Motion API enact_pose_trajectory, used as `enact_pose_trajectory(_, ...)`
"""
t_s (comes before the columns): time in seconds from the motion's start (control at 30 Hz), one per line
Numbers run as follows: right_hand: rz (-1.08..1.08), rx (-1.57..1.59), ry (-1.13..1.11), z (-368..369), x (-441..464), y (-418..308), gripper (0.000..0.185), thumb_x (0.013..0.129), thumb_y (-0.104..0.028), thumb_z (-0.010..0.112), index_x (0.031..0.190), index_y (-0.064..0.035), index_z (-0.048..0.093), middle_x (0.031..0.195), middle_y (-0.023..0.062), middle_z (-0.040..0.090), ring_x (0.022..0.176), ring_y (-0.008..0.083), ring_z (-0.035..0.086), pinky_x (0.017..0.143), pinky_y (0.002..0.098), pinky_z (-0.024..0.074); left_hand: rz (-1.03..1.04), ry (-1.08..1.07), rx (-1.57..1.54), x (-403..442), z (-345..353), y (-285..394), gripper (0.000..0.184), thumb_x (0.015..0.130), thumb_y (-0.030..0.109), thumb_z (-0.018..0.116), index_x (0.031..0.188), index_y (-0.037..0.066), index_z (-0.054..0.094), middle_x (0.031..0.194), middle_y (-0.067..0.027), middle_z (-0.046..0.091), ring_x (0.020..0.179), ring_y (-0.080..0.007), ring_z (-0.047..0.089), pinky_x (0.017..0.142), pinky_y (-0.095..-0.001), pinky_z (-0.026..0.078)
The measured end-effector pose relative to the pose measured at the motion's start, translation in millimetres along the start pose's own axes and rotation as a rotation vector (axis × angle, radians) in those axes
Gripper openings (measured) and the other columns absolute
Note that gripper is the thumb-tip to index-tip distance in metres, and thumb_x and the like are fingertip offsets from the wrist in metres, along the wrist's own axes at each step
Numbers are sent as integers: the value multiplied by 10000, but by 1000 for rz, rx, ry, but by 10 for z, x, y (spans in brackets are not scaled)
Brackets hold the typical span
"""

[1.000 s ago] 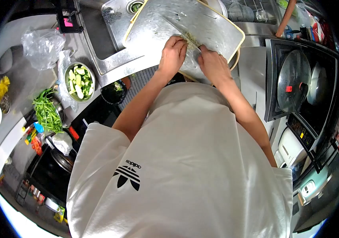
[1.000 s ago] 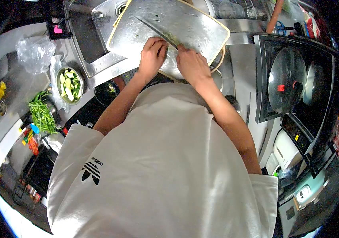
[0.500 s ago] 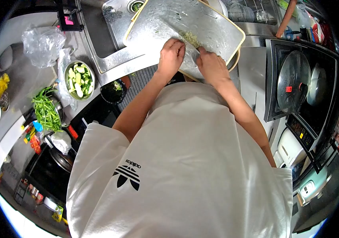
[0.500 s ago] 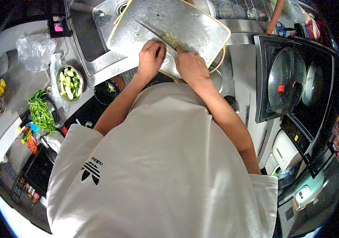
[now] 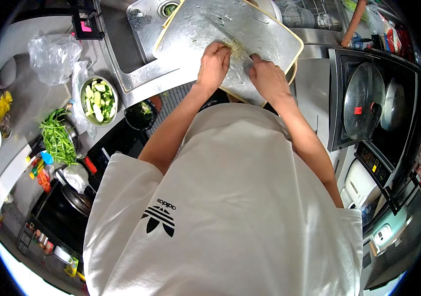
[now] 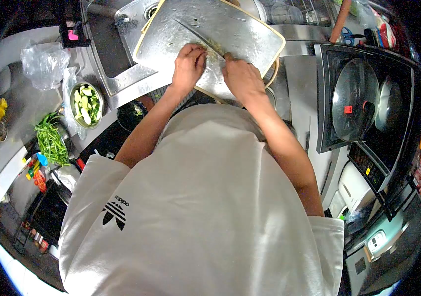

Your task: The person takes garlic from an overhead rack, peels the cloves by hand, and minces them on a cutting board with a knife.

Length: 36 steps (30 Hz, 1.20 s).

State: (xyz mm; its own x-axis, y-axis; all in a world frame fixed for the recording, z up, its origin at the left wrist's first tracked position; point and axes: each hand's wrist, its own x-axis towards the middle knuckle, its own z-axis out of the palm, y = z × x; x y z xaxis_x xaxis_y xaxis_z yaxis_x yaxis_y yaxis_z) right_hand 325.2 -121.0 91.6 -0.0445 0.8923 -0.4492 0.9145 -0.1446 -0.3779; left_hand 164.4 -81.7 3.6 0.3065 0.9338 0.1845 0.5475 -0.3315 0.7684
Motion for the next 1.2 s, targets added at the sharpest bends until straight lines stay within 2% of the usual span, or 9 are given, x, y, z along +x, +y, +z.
enact_pose_trajectory(0.3, 89, 46, 55, 35, -7, 74, 283, 881, -137, 518, 1126, 0, 556, 844, 259, 657, 818, 439, 636, 758, 520, 494, 68, 20, -26, 88, 47, -35, 203, 806, -1, 638, 1005, -13, 680, 1030, -177, 639, 929, -352, 622, 825, -400, 509)
enact_pose_trajectory(0.5, 97, 140, 100, 18, -59, 148, 256, 892, -151, 516, 1085, 6, 575, 875, 278, 651, 873, 463, 622, 779, 531, 490, -223, 18, -198, 57, -53, 66, 179, 837, -16, 621, 1006, -17, 680, 1017, -149, 655, 905, -249, 649, 771, -313, 520)
enact_pose_trajectory(0.6, 9, 304, 210, 7, -88, 180, 253, 893, -160, 531, 1069, 15, 584, 750, 219, 655, 698, 379, 656, 661, 459, 512, -536, -23, -655, 39, -13, 53, 213, 880, 18, 627, 1090, -12, 653, 1035, -118, 667, 921, -163, 643, 790, -277, 519)
enact_pose_trajectory(0.67, 113, 912, -40, 13, -96, 181, 200, 893, -161, 538, 977, 16, 578, 617, 94, 578, 522, 206, 576, 518, 341, 463, -702, -129, -1367, 70, -122, 219, 275, 904, 12, 611, 1178, -13, 602, 1064, -93, 663, 945, -128, 633, 819, -283, 532)
enact_pose_trajectory(0.8, 175, 1107, -183, -5, -128, 154, 123, 898, -130, 528, 873, -11, 542, 587, 12, 498, 478, 107, 478, 449, 270, 390, -750, -256, -1571, 176, -162, 155, 308, 904, -58, 566, 1208, -15, 575, 1099, -93, 656, 1024, -167, 632, 886, -307, 544)
enact_pose_trajectory(0.97, 162, 1112, -159, 70, -312, 494, 112, 896, -93, 508, 907, 10, 550, 609, 21, 493, 488, 108, 474, 452, 267, 411, -788, -60, -1446, 222, -142, -7, 358, 875, -71, 579, 1231, -36, 558, 1158, -128, 644, 1012, -165, 640, 880, -294, 543)
enact_pose_trajectory(1.03, 183, 1152, -59, 165, -344, 617, 127, 876, -48, 488, 945, 30, 560, 632, 31, 492, 506, 114, 482, 454, 266, 439, -145, -46, -422, 228, -155, -74, 425, 830, -46, 603, 1250, -55, 538, 1176, -161, 633, 1004, -191, 645, 872, -305, 540)
enact_pose_trajectory(1.1, 272, 1162, -20, 303, -342, 701, 111, 858, -34, 486, 934, 7, 557, 644, 18, 507, 507, 92, 478, 457, 246, 427, -128, -75, -282, 210, -210, -1, 508, 798, -8, 604, 1293, -52, 498, 1217, -209, 594, 1085, -278, 618, 967, -373, 484)
enact_pose_trajectory(1.2, 345, 1220, -12, 496, -301, 720, 146, 858, -55, 509, 967, 23, 566, 623, 32, 516, 488, 124, 492, 464, 264, 456, 28, -50, -159, 141, -4, -37, 609, 814, 5, 567, 1379, -84, 357, 1334, -290, 466, 1300, -418, 406, 1147, -482, 237)
